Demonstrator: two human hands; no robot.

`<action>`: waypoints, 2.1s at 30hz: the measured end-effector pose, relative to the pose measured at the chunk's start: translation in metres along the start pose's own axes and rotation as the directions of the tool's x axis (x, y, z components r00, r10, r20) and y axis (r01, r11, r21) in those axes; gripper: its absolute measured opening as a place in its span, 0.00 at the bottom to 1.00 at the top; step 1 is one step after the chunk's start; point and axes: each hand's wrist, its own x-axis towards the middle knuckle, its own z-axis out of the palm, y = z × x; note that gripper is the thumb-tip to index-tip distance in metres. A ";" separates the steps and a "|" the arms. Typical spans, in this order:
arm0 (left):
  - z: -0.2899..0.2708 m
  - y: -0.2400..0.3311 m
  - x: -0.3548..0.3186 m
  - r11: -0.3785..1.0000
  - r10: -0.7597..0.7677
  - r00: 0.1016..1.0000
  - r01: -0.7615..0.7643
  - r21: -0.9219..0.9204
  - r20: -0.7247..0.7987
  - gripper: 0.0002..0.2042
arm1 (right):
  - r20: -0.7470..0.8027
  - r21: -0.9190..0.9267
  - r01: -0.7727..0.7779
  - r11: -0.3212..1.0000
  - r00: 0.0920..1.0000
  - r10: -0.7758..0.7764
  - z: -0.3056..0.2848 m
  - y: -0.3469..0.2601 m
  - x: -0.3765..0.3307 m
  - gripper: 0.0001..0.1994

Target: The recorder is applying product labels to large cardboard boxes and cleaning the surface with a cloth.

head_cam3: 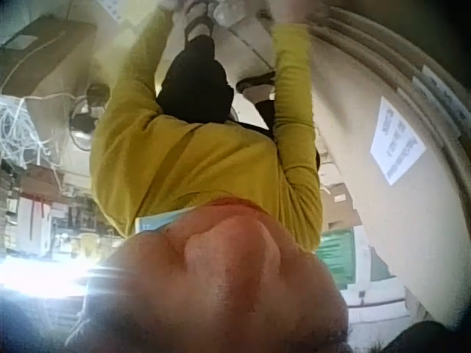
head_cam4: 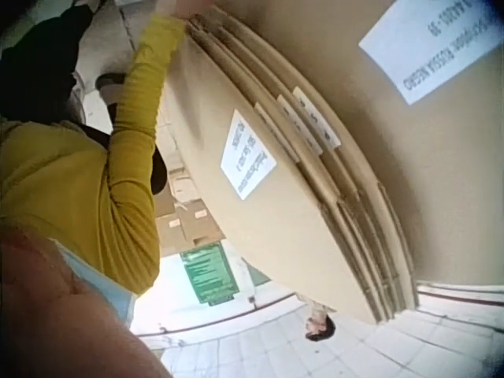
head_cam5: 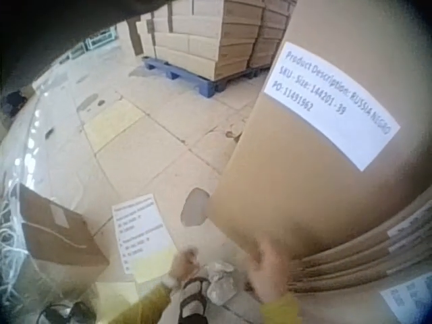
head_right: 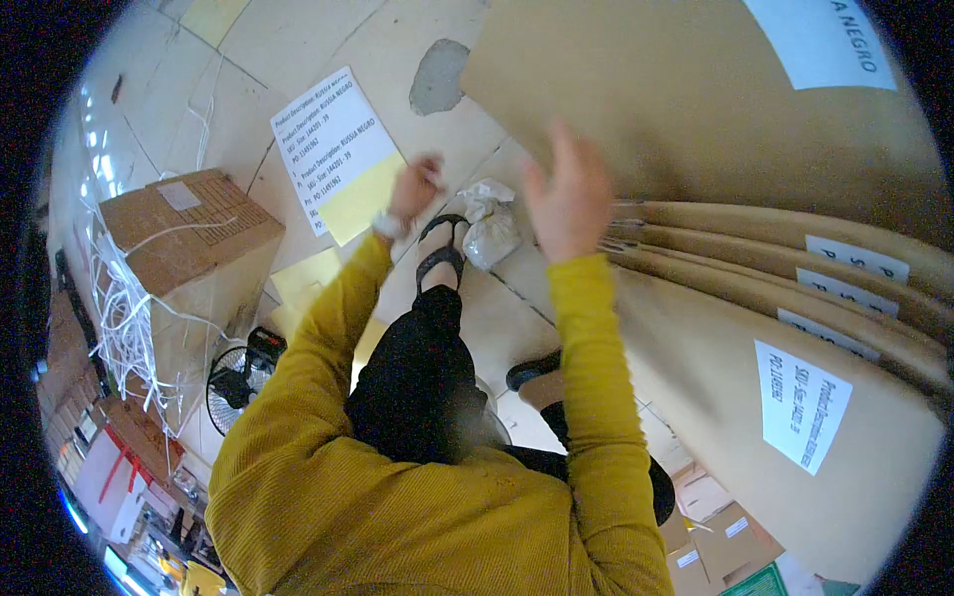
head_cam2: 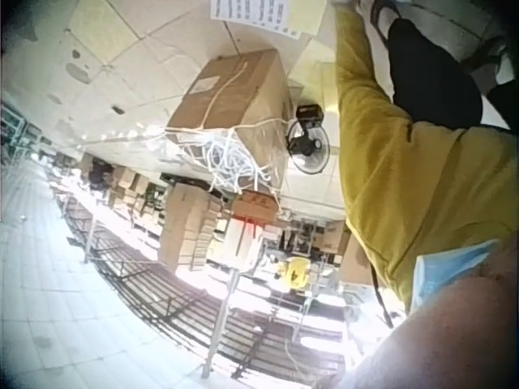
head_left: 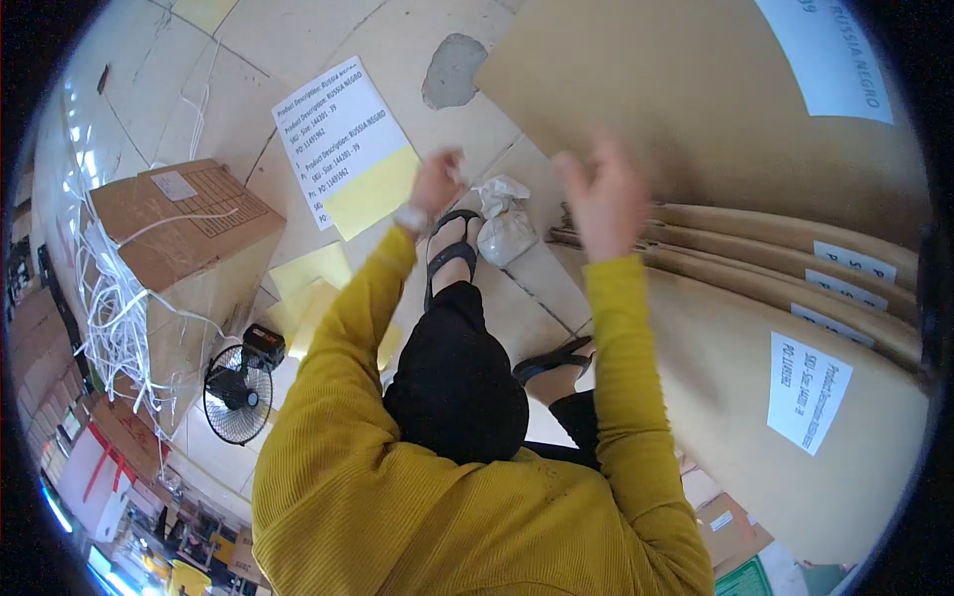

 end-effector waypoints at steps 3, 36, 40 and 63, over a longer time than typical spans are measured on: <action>0.040 -0.019 -0.075 0.992 0.014 0.955 -0.052 0.118 0.297 0.31 | 0.455 0.119 -0.331 0.936 0.856 0.245 0.100 0.025 -0.050 0.40; 0.005 0.429 0.053 0.227 0.777 0.145 -0.972 0.058 -0.612 0.14 | -0.197 0.326 -0.229 0.917 0.933 0.303 -0.208 0.034 -0.193 0.20; -0.008 0.432 0.065 0.033 0.883 -0.119 -0.949 0.313 -0.454 0.13 | -0.118 0.215 -0.098 0.972 0.985 0.125 -0.197 0.032 -0.189 0.18; 0.003 0.374 0.087 0.343 0.830 0.229 -0.929 0.140 -0.509 0.17 | -0.162 0.113 -0.035 0.993 0.985 0.053 -0.214 0.022 -0.187 0.14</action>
